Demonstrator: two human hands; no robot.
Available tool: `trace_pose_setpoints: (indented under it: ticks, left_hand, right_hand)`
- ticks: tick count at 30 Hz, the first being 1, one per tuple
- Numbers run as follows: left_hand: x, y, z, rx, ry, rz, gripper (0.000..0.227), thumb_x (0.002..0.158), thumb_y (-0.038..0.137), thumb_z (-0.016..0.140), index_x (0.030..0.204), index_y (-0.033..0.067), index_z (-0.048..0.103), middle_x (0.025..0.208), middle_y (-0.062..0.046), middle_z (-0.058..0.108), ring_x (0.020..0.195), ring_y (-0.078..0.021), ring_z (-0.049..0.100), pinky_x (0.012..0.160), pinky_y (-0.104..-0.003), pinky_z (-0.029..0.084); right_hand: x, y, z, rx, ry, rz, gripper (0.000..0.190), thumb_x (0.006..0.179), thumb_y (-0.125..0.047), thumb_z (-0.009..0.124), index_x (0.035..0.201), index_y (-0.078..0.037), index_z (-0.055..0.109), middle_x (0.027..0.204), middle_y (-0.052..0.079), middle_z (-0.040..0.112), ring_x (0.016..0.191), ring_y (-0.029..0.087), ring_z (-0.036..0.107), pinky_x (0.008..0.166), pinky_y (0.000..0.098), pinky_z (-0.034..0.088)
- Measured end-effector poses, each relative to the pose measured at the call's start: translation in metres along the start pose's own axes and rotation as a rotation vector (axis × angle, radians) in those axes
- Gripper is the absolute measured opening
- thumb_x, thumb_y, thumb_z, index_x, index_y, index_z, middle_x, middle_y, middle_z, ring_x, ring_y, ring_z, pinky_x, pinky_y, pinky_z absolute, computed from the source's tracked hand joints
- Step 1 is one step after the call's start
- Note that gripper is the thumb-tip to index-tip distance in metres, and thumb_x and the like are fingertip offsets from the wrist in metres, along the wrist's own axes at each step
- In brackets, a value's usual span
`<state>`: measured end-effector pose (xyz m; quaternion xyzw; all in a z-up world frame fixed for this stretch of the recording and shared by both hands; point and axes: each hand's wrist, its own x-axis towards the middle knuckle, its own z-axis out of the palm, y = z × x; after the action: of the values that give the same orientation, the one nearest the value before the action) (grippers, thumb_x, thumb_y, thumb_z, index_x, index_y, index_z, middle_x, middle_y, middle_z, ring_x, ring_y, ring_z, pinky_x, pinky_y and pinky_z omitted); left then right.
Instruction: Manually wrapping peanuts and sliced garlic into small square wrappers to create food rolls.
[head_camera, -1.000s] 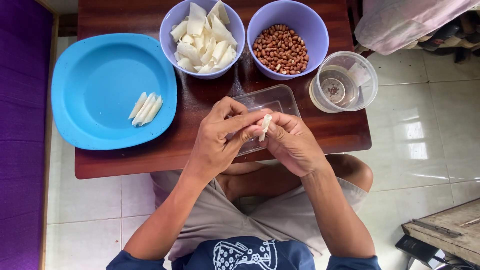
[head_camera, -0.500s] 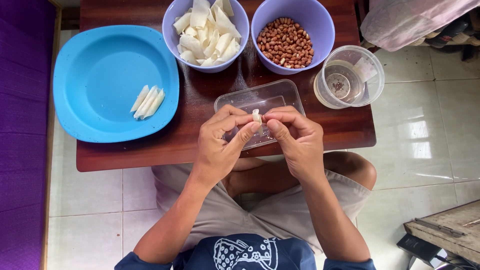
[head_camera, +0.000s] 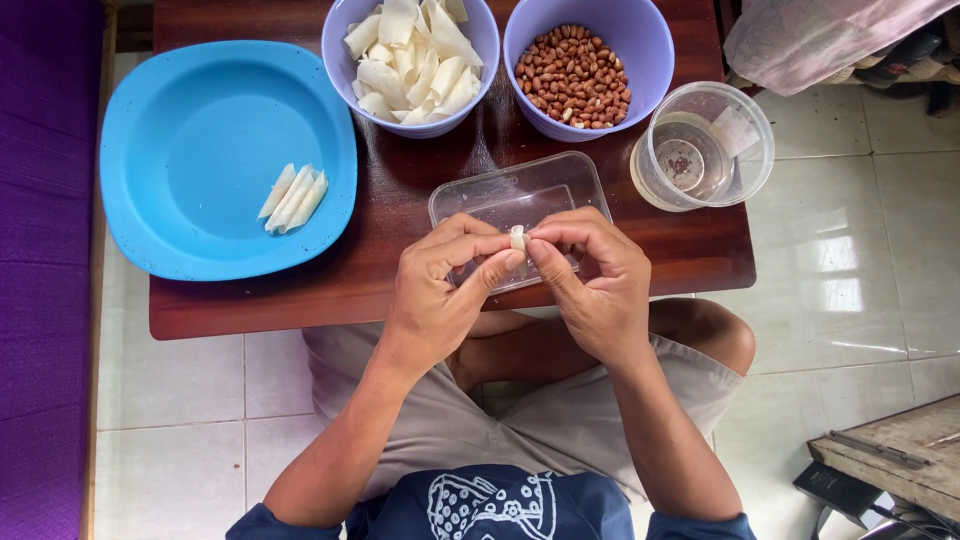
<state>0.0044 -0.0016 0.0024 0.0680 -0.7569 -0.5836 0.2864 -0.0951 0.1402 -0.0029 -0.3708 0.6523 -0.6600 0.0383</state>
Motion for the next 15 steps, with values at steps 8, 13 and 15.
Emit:
trace_pose_setpoints:
  ticks: [8,13,15]
  left_hand:
    - [0.0001,-0.0063,0.0017,0.002,0.026,-0.015,0.012,0.093,0.015,0.078,0.104,0.0118,0.08,0.084,-0.004,0.071,0.073,-0.0099,0.059,0.065,-0.023,0.044]
    - [-0.0003,-0.0085,0.002,0.001,0.052,-0.028,0.013,0.09,0.016,0.081,0.102,0.0118,0.08,0.084,-0.004,0.072,0.073,-0.0097,0.061,0.065,-0.023,0.045]
    - [0.0003,-0.007,0.001,0.002,0.068,-0.031,0.012,0.089,0.017,0.082,0.101,0.0123,0.08,0.083,-0.004,0.071,0.072,-0.0087,0.06,0.064,-0.023,0.045]
  right_hand:
    - [0.0022,-0.0037,0.0046,-0.098,0.006,-0.096,0.006,0.097,-0.003,0.073,0.097,0.003,0.073,0.088,0.017,0.07,0.076,0.021,0.061,0.071,0.0332,0.052]
    - [0.0037,-0.0075,0.0058,-0.106,-0.009,-0.108,0.006,0.098,-0.002,0.071,0.097,0.003,0.073,0.089,0.017,0.071,0.077,0.021,0.063,0.072,0.0338,0.053]
    - [0.0033,-0.008,0.0058,-0.11,-0.029,-0.116,0.005,0.098,-0.001,0.07,0.097,0.003,0.074,0.09,0.017,0.072,0.078,0.024,0.065,0.073,0.0354,0.054]
